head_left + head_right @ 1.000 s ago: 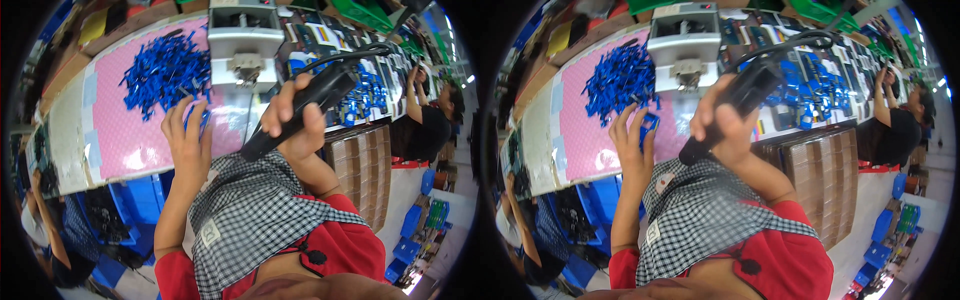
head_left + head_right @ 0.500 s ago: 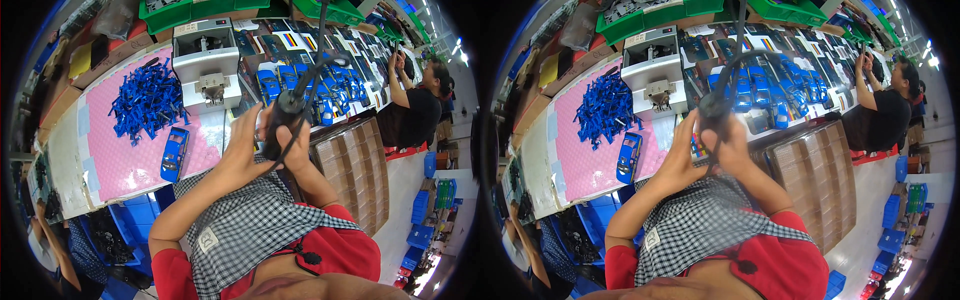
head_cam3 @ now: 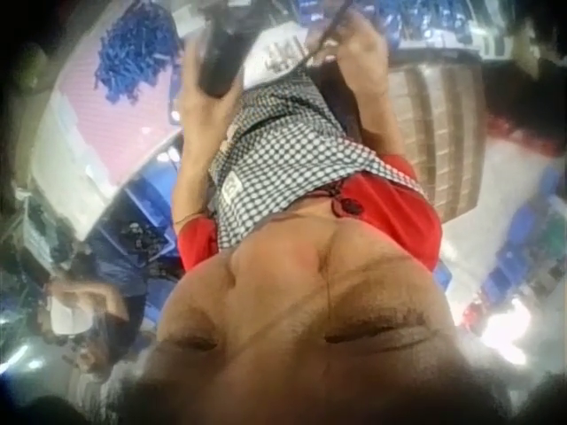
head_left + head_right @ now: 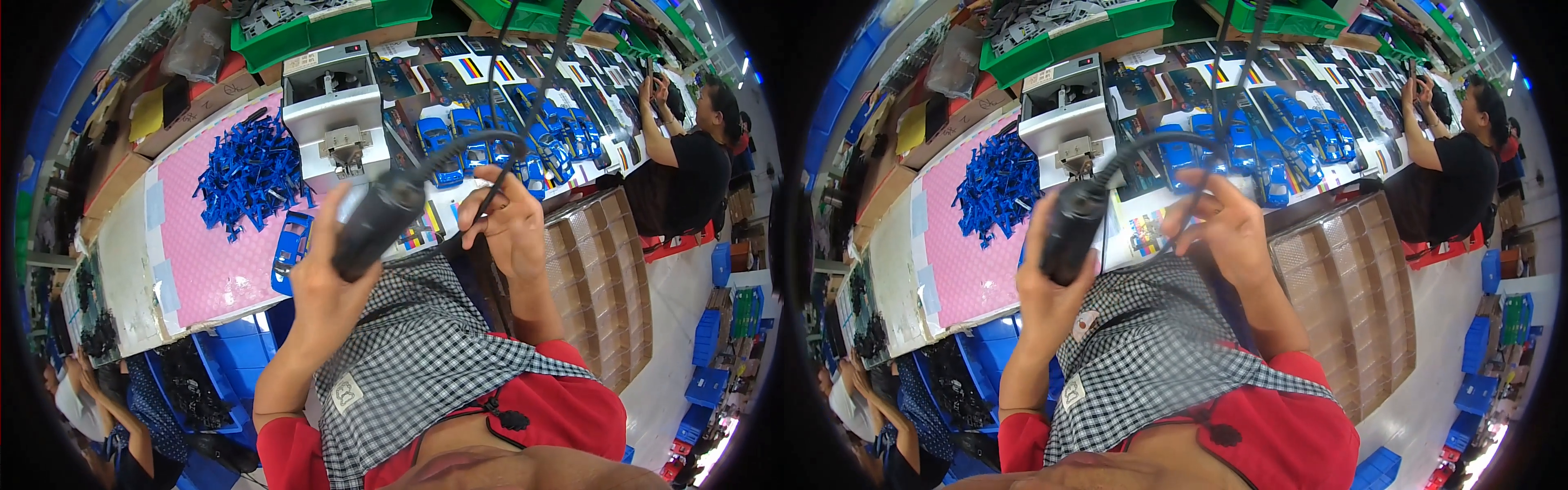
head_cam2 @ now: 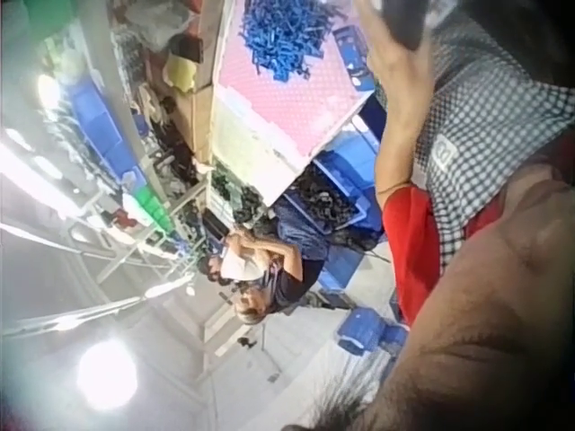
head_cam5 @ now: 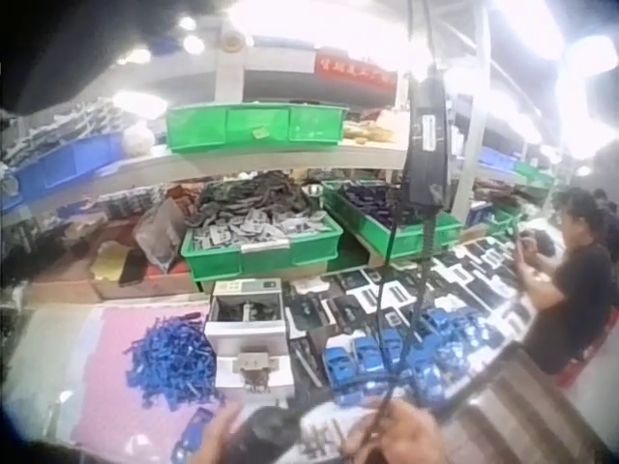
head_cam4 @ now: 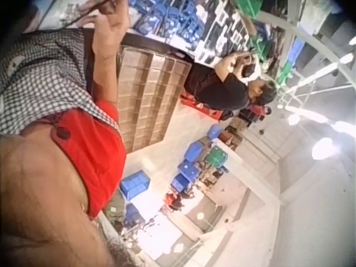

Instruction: The person attaches plastic parts onto toy car bodies by hand, fastens them using a handheld heating tool, and places the assembled toy cars on the table.

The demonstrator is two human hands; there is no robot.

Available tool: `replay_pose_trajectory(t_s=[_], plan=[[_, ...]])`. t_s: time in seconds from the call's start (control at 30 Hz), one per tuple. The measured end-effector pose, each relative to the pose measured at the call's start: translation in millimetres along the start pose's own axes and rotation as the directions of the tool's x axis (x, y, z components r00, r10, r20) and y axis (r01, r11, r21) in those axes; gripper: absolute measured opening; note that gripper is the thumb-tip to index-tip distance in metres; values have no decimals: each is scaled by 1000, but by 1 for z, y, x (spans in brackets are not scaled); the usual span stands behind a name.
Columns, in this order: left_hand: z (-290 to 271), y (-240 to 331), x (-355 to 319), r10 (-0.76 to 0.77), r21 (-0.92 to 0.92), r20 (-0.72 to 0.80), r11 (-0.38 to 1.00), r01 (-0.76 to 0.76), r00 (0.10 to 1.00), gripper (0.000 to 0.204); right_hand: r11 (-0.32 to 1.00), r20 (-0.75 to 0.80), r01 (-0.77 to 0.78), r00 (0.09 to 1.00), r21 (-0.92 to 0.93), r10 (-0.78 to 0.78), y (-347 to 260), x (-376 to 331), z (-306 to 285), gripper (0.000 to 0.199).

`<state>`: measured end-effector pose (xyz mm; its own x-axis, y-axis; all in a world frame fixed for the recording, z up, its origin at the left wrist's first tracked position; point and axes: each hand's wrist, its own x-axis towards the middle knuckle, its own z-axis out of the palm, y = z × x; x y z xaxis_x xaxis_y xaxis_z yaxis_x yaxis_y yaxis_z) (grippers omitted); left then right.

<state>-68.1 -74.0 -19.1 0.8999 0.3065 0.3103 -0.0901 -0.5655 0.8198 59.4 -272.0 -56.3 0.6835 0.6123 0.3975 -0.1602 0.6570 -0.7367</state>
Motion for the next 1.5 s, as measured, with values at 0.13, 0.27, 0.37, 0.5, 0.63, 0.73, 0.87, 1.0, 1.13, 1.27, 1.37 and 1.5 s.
replay_pose_trajectory(t_s=[0.13,0.27,0.37,0.5,0.63,0.73,0.87,1.0,1.13,1.27,1.37,1.5], plan=[[-8,5,-12,-151,-199,-123,972,125,981,71,769,-375,-101,908,-631,-188,6,2,23,73],[15,8,-35,84,-288,104,956,-51,991,90,736,51,215,970,-642,-240,19,-27,23,92],[37,13,-29,251,140,306,942,-304,918,87,668,173,166,983,-725,-56,14,-25,44,71],[37,-7,-8,373,-57,73,927,-370,925,65,589,52,228,952,-775,-301,5,-32,17,45],[48,-66,25,5,-398,-7,917,-7,1000,56,756,-307,244,805,-608,-507,-6,-17,3,38],[67,-79,35,-106,-536,510,737,412,853,58,852,-487,192,750,-487,-448,2,2,-9,25],[93,-44,29,451,-151,199,891,-427,870,81,943,-564,150,770,-296,-299,26,17,-10,23],[82,-19,21,-17,-231,468,963,141,884,83,982,-468,152,864,-109,-186,31,21,11,44],[42,-17,9,169,316,159,925,-213,973,74,712,-411,246,675,-658,-613,34,9,26,58],[4,3,8,82,558,-45,829,-43,996,73,591,435,682,731,-431,-526,51,-16,29,40],[-10,12,5,18,463,-179,884,68,984,73,793,555,342,832,-504,-6,58,-3,49,42],[-24,-3,-12,50,331,-294,942,52,955,70,502,-189,-151,982,-852,-24,55,16,26,72]])
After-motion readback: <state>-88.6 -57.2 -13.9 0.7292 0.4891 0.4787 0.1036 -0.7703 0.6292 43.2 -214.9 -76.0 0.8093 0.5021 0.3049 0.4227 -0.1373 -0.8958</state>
